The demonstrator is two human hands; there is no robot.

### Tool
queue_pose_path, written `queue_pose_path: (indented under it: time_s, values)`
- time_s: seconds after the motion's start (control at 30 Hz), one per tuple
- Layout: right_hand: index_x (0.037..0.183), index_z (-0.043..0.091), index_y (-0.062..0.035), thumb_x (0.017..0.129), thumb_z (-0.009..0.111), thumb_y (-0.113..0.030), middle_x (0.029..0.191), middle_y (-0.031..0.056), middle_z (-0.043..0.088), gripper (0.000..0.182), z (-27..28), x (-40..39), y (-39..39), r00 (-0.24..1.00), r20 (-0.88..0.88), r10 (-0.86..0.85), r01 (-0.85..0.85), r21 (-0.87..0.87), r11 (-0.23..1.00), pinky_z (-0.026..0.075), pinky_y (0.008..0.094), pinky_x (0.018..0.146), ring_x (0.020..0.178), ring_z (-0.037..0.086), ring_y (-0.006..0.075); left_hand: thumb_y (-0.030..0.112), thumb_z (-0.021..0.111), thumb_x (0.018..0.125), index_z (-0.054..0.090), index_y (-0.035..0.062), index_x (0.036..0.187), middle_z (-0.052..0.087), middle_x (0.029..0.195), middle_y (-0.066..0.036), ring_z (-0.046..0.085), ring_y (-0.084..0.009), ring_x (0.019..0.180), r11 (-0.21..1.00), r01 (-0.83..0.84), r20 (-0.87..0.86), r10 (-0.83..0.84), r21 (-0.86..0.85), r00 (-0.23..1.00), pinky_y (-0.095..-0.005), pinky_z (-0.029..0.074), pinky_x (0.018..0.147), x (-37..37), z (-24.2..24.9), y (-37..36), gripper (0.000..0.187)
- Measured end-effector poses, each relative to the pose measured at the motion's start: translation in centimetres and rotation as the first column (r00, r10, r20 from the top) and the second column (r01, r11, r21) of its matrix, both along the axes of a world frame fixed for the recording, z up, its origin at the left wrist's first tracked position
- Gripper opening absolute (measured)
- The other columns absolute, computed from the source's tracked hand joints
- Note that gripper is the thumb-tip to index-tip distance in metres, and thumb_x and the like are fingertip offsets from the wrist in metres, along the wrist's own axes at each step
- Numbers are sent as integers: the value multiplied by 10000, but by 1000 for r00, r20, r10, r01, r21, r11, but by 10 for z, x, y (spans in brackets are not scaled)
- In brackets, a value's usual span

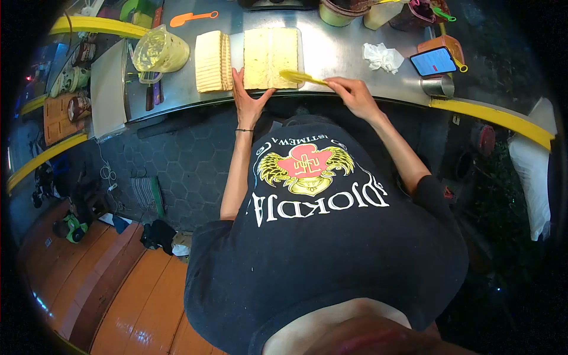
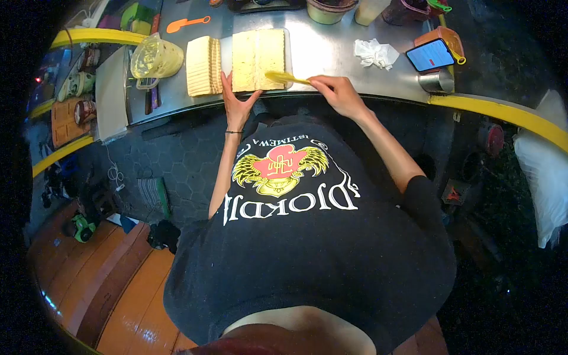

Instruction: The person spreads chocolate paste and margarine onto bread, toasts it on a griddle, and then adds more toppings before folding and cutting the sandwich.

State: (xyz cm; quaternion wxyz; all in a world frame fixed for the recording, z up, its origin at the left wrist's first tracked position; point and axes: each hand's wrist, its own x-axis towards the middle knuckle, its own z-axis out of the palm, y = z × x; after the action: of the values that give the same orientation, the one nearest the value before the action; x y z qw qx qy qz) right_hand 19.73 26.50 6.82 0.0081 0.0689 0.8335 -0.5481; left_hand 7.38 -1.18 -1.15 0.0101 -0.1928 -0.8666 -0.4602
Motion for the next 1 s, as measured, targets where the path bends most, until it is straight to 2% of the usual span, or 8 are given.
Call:
queue_pose_path:
  time_s: [0.03,0.1,0.17,0.23,0.43,0.53,0.57,1.0]
  values:
    - [1061,695,-3,971,583,-209,635,79,601,251,-7,-4,-4,1000,2,-3,3,2,1000,498,335,604,610,587,153,295,882,677,65,-3,1531,397,1482,-181,331,-361,1390,1000,4,0,-4,7,1000,-439,245,1150,1,0,0,1219]
    - [1010,687,32,974,585,-239,691,67,641,292,-36,-16,-4,955,294,44,77,-387,919,485,333,598,594,552,136,297,882,677,67,-8,1529,402,1477,-182,336,-361,1386,1000,13,-4,-13,15,1000,-438,249,1147,2,1,1,1218]
    - [1004,678,33,972,580,-243,694,91,630,295,-47,-10,-1,950,312,1,97,-298,950,451,332,579,562,526,158,302,879,680,70,-7,1528,405,1473,-183,345,-362,1378,1000,7,-6,-7,-2,1000,-438,257,1142,1,3,0,1212]
    - [1031,674,21,974,566,-237,660,111,587,286,-42,-7,6,976,143,-166,159,59,986,411,319,554,559,496,141,303,878,682,72,-8,1527,405,1473,-185,350,-363,1374,1000,-10,1,10,-3,1000,-437,260,1140,1,8,3,1209]
    - [1088,676,-24,963,553,-138,724,123,594,209,-21,-12,-2,924,-204,-322,336,39,941,441,341,611,628,523,148,308,879,682,82,-14,1524,409,1466,-197,363,-368,1365,1000,-5,-10,5,-21,1000,-439,266,1137,3,2,-1,1204]
    - [1190,662,-109,890,631,-103,771,114,495,302,-22,-1,-23,958,-216,187,-71,454,888,455,399,642,711,541,285,311,880,681,92,-19,1520,408,1465,-203,363,-369,1364,1000,-2,-5,2,-18,1000,-440,265,1138,2,1,0,1197]
    - [1247,643,-135,857,674,-57,726,106,453,399,-22,7,-27,944,-217,249,-123,469,875,419,361,620,665,500,252,312,880,681,97,-22,1518,407,1465,-205,361,-369,1366,1000,-8,-2,8,-13,1000,-440,263,1139,2,0,0,1194]
    - [1276,622,-129,801,591,47,744,112,462,507,-40,29,-29,940,-237,244,-80,543,836,445,398,635,693,512,281,290,886,673,104,-26,1515,410,1465,-203,363,-357,1367,999,-21,43,19,44,999,-424,265,1140,1,5,0,1191]
